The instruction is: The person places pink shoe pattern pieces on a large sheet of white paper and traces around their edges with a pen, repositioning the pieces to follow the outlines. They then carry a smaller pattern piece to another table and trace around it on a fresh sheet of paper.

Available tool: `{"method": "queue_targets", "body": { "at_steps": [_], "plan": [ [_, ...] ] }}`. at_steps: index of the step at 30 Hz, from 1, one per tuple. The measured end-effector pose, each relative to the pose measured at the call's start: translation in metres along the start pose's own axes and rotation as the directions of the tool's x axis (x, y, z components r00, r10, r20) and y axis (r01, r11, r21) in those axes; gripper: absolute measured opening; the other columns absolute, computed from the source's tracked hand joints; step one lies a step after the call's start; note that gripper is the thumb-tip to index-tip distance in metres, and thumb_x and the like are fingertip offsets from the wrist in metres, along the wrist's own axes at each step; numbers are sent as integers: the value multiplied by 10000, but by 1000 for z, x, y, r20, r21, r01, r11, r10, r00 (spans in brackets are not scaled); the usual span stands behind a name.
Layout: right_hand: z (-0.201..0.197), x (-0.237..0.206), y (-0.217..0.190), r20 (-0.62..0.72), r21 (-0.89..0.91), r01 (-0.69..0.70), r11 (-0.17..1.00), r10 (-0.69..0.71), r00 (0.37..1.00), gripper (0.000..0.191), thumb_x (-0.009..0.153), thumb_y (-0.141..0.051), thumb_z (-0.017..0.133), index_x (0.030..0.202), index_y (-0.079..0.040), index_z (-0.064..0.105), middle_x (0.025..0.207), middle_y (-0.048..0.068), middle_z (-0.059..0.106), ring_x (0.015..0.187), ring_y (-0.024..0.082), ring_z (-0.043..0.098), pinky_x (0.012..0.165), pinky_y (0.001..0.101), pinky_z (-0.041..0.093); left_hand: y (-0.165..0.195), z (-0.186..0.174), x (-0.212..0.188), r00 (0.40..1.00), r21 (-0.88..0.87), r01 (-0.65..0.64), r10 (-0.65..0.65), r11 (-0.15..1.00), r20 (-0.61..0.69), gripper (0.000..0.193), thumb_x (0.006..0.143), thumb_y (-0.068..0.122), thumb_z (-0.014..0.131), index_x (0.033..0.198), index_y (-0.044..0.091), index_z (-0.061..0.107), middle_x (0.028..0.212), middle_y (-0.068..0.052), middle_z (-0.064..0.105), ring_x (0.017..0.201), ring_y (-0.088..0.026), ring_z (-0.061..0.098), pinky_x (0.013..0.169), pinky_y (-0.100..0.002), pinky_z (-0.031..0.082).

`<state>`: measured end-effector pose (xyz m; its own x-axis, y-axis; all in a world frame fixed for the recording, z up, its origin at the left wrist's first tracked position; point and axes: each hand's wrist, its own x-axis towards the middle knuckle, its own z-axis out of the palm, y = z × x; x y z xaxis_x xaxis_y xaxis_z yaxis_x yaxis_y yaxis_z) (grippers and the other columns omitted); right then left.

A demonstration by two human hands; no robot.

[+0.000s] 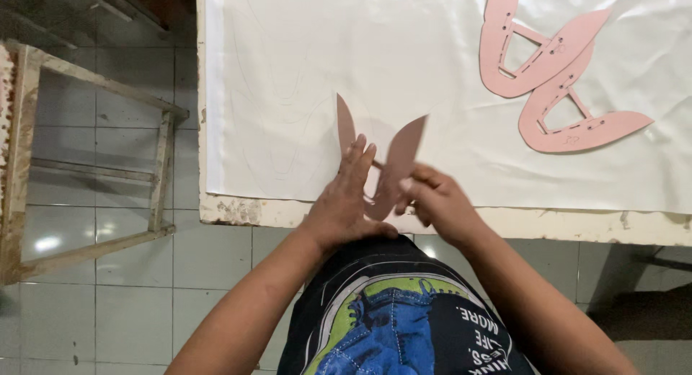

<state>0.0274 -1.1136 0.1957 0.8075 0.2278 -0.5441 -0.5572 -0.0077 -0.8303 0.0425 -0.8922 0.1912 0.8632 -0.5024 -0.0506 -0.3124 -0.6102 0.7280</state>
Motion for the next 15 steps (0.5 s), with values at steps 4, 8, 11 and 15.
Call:
{"method": "queue_targets", "body": {
  "at_steps": [4, 8, 11, 15],
  "plan": [
    [6, -10, -3, 457, -90, 236, 968, -170, 873, 506, 973, -254, 645, 1411, -13, 570, 1119, 56, 693, 930, 124, 677, 816, 275, 557, 16, 17, -49, 987, -389, 20, -82, 921, -142, 939, 820, 133, 728, 1596, 36, 208, 1712, -199, 187, 1565, -388, 264, 1211, -423, 399],
    [-5, -4, 4, 252, -446, 53, 894, 69, 965, 433, 979, -315, 642, 1229, 25, 737, 972, 90, 798, 865, 139, 749, 779, 290, 593, 26, 21, -71, 955, -447, 108, -218, 888, -203, 585, 938, 45, 633, 1486, 48, 427, 1443, -187, 628, 1390, -317, 598, 1132, -382, 487],
    [-21, 5, 9, -1, -565, -172, 807, 208, 978, 457, 970, -338, 639, 1252, 13, 718, 980, 74, 788, 795, 164, 739, 746, 298, 584, 24, 16, -72, 925, -549, 51, -246, 834, -288, 475, 909, -2, 662, 1366, 30, 537, 1227, -190, 739, 1225, -308, 645, 1042, -373, 509],
    [-31, 20, 4, -10, -189, -120, 975, 120, 993, 440, 943, -274, 615, 1296, -12, 616, 985, 48, 777, 727, 123, 690, 601, 249, 504, 7, 10, -45, 902, -842, 202, -429, 500, -39, 658, 889, 105, 725, 1468, -60, 456, 1111, -130, 757, 997, -176, 713, 921, -304, 566]
  ]
}}
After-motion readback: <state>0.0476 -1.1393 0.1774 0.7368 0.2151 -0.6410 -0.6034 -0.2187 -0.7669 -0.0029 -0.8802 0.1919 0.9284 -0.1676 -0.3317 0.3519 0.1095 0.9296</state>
